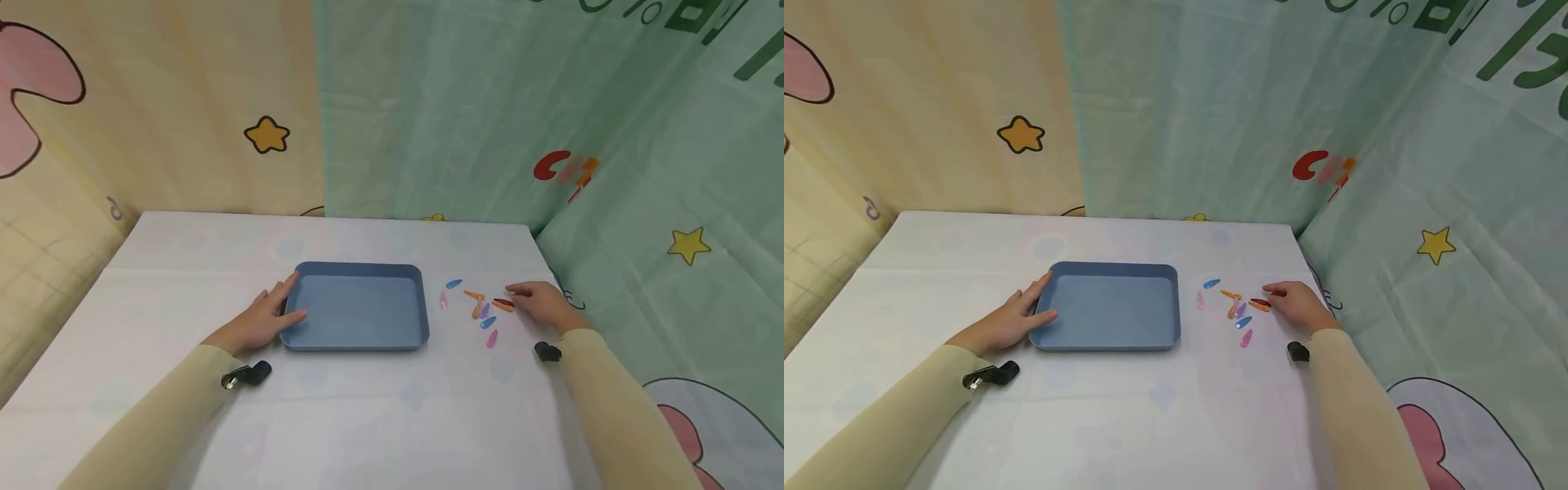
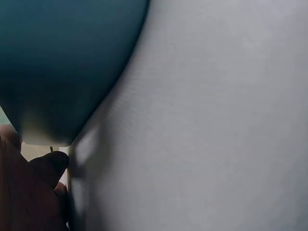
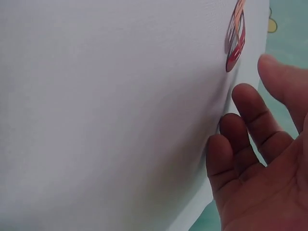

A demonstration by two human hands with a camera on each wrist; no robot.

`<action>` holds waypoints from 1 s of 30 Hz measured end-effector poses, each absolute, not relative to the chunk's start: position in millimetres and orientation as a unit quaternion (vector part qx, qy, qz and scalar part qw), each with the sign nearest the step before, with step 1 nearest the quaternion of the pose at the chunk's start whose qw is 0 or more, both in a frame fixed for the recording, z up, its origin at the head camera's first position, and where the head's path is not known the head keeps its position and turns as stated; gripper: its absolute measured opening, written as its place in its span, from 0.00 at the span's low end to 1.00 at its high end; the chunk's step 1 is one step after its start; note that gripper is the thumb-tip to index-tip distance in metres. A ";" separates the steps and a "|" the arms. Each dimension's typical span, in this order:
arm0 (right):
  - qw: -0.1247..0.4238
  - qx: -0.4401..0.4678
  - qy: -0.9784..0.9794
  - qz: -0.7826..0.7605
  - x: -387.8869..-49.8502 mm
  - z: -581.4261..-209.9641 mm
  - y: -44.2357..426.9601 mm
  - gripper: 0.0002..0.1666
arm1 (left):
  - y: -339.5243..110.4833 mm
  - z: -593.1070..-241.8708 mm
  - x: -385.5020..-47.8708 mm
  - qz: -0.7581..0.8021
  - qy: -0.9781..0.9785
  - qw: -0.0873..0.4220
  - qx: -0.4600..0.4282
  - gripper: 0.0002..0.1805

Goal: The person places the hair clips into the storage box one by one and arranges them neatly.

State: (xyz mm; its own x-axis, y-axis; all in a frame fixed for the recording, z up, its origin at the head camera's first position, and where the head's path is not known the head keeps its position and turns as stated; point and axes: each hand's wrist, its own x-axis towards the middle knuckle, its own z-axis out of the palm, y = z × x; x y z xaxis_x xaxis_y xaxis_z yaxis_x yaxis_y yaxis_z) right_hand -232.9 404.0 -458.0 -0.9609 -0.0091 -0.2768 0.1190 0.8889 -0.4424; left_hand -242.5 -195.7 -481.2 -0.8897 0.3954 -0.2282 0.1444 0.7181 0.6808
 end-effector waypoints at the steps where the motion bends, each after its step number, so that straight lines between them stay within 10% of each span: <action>1: 0.140 0.031 0.960 -0.241 -232.6 -456.8 404.6 0.27 | -195.4 -480.6 -242.5 0.345 0.909 0.181 0.148 0.51; 30: 0.132 0.026 0.955 -0.263 -223.4 -470.9 395.6 0.26 | -193.5 -480.0 -237.0 0.348 0.913 0.160 0.142 0.52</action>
State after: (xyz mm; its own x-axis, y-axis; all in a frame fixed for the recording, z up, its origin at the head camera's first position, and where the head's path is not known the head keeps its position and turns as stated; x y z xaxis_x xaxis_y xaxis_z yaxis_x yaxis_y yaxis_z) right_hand -223.4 395.6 -470.9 -0.9639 -0.0190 -0.2656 0.1198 0.8598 -0.4963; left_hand -237.0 -193.5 -480.0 -0.9081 0.3713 -0.1935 0.1483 0.7175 0.6806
